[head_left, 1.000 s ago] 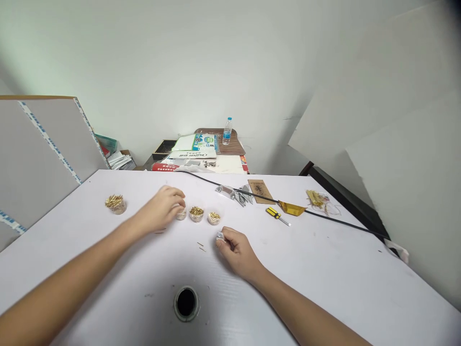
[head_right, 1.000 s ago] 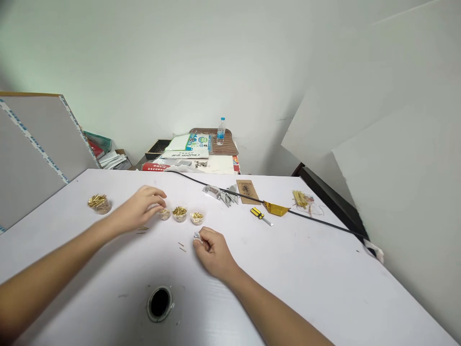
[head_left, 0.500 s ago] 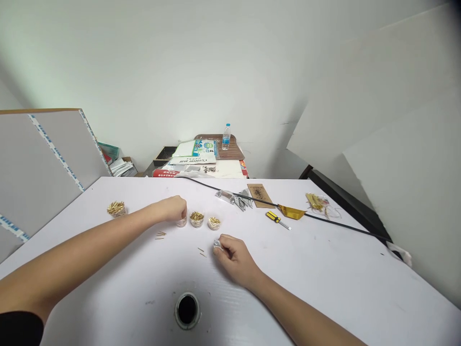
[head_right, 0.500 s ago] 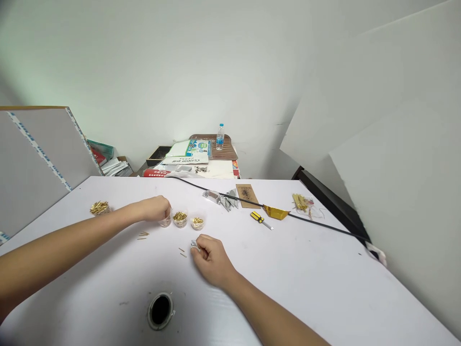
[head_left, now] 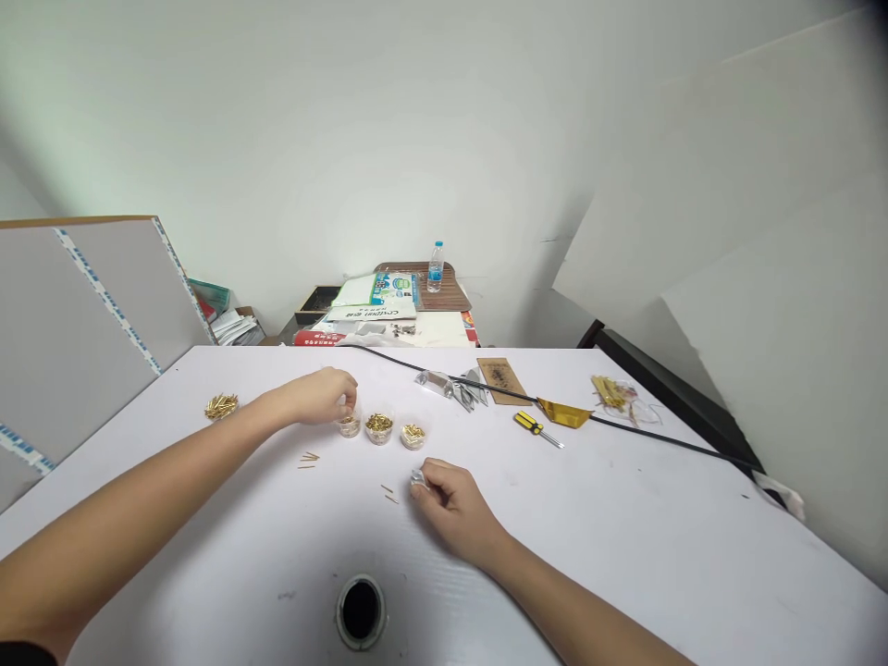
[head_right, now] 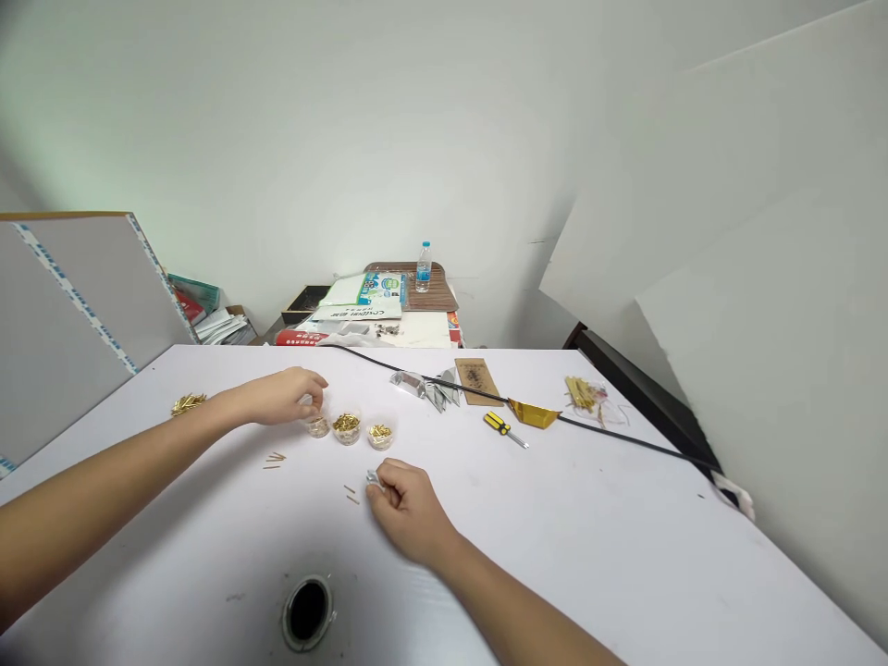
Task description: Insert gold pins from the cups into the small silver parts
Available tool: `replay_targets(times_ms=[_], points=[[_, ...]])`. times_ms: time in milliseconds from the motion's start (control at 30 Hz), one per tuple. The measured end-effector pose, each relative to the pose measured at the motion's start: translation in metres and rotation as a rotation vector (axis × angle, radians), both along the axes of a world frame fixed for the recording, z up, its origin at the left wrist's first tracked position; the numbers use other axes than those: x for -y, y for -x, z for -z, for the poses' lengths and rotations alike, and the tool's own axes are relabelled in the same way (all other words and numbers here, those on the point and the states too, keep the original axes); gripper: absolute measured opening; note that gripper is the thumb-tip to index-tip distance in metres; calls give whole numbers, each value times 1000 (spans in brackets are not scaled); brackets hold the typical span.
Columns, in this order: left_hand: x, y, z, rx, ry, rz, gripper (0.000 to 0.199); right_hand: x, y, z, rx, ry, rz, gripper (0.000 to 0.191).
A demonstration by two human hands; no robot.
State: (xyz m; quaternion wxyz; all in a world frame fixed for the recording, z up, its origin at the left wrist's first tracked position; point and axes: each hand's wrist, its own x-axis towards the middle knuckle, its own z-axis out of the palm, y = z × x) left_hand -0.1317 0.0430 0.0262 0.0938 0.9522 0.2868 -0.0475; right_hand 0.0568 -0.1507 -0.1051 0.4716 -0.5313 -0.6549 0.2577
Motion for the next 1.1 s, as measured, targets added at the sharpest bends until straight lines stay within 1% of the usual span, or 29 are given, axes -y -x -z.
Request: replay_targets(times_ms=[67, 100, 167, 200, 233, 267, 300, 367, 400, 433, 500, 600, 733, 767, 833, 967, 1100], points=[[8, 7, -6, 169, -110, 20, 17, 0, -1, 0, -21, 20, -8, 40], [14, 11, -6, 288, -170, 8, 18, 1, -1, 0, -35, 31, -17, 41], [30, 16, 3, 555, -227, -62, 19, 1, -1, 0, -71, 41, -30, 42], [41, 17, 12, 682, -204, -102, 19, 1, -1, 0, -92, 41, -30, 42], [53, 17, 23, 805, -135, -138, 21, 1, 0, -1, -120, 43, -25, 41], [66, 16, 36, 900, -34, -154, 25, 0, 0, -2, -155, 44, -19, 40], [79, 14, 49, 950, 86, -149, 30, 0, 1, -3, -193, 46, -15, 38], [103, 7, 74, 941, 263, -154, 37, 0, 3, -5, -247, 53, -25, 36], [113, 4, 84, 911, 314, -149, 38, 0, 4, -6, -250, 58, -33, 36], [120, 1, 92, 877, 337, -145, 38, 1, 4, -7, -235, 62, -39, 37], [126, -2, 102, 815, 351, -125, 38, 2, 4, -6, -181, 61, -47, 38], [124, -2, 106, 787, 381, -124, 41, 3, 3, -5, -141, 30, -65, 39], [118, 3, 108, 784, 534, -192, 46, 2, 3, -2, -128, 14, -83, 39], [117, 3, 109, 783, 553, -195, 46, 2, 3, -2, -126, 18, -85, 39], [117, 3, 111, 797, 530, -182, 44, 2, 4, -1, -125, 26, -90, 39], [119, 1, 113, 822, 400, -137, 33, 2, 5, -1, -124, 4, -77, 36], [121, -1, 115, 809, 340, -49, 24, 2, 6, 0, -120, -13, -38, 35]])
